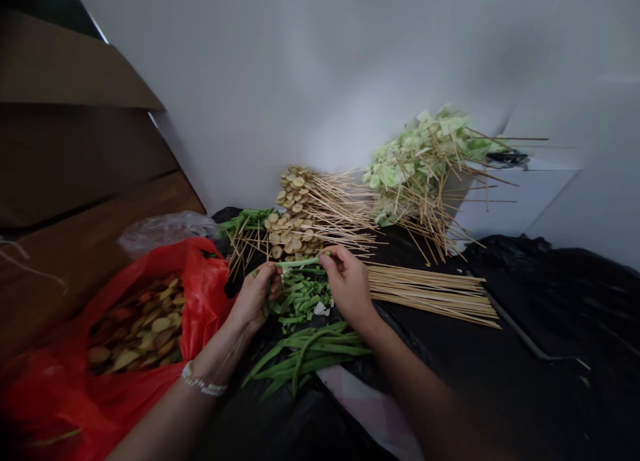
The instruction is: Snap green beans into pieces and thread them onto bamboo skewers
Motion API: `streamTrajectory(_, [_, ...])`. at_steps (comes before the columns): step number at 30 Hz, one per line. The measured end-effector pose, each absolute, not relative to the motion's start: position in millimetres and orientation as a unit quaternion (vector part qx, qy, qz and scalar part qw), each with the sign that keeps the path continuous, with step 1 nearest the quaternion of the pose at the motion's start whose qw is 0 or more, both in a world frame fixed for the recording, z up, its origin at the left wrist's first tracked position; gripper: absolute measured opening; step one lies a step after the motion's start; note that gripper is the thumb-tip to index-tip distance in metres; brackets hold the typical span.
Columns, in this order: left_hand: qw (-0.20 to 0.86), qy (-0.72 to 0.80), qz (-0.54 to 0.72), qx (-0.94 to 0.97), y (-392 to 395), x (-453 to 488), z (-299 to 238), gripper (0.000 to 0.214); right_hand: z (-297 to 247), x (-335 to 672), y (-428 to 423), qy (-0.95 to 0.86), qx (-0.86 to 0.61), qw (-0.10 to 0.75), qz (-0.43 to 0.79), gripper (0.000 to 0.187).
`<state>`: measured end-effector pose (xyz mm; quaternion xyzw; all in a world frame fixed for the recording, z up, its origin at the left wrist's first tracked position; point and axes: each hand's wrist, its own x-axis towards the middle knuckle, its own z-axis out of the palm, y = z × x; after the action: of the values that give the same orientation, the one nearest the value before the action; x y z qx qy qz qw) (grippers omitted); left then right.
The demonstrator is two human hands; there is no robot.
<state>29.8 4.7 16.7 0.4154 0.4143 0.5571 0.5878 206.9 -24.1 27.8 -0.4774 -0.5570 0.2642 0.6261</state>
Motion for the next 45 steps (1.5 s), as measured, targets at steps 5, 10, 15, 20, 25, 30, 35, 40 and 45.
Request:
streamTrajectory(5, [0.617, 0.398, 0.545, 0.406, 4.6, 28.6, 17.3, 0.018, 31.1, 214.8, -19.4, -0.47, -0.454, 0.678, 0.335, 0.024])
streamTrajectory(10, [0.601, 0.425, 0.492, 0.465, -0.1, 30.8, 15.3, 0.044, 33.2, 216.1, -20.4, -0.528, -0.454, 0.603, 0.389, 0.027])
streamTrajectory(15, [0.607, 0.433, 0.408, 0.526, -7.6, 33.0, 19.7, 0.04, 33.8, 207.6, -25.0, -0.586, -0.463, 0.533, 0.398, 0.027])
streamTrajectory(20, [0.603, 0.421, 0.309, 0.603, -11.7, 30.8, 21.0, 0.038, 33.9, 207.0, -25.5, -0.607, -0.468, 0.511, 0.389, 0.025])
streamTrajectory(25, [0.625, 0.378, 0.355, 0.584, -12.8, 33.9, 20.7, 0.033, 33.8, 207.0, -25.4, -0.601, -0.466, 0.525, 0.381, 0.025])
streamTrajectory(30, [0.67, 0.331, 0.474, 0.465, -4.7, 33.7, 20.6, 0.032, 30.8, 208.5, -23.0, -0.553, -0.463, 0.551, 0.42, 0.027])
streamTrajectory(35, [0.655, 0.329, 0.552, 0.398, 3.8, 29.8, 18.2, 0.032, 27.7, 209.6, -20.4, -0.475, -0.424, 0.596, 0.49, 0.029])
streamTrajectory(40, [0.656, 0.347, 0.497, 0.449, -6.4, 35.5, 15.9, 0.043, 29.2, 202.9, -25.5, -0.445, -0.387, 0.571, 0.571, 0.032])
streamTrajectory(45, [0.675, 0.33, 0.497, 0.434, -8.1, 36.9, 18.3, 0.036, 22.9, 194.5, -29.2, -0.53, -0.388, 0.487, 0.576, 0.028])
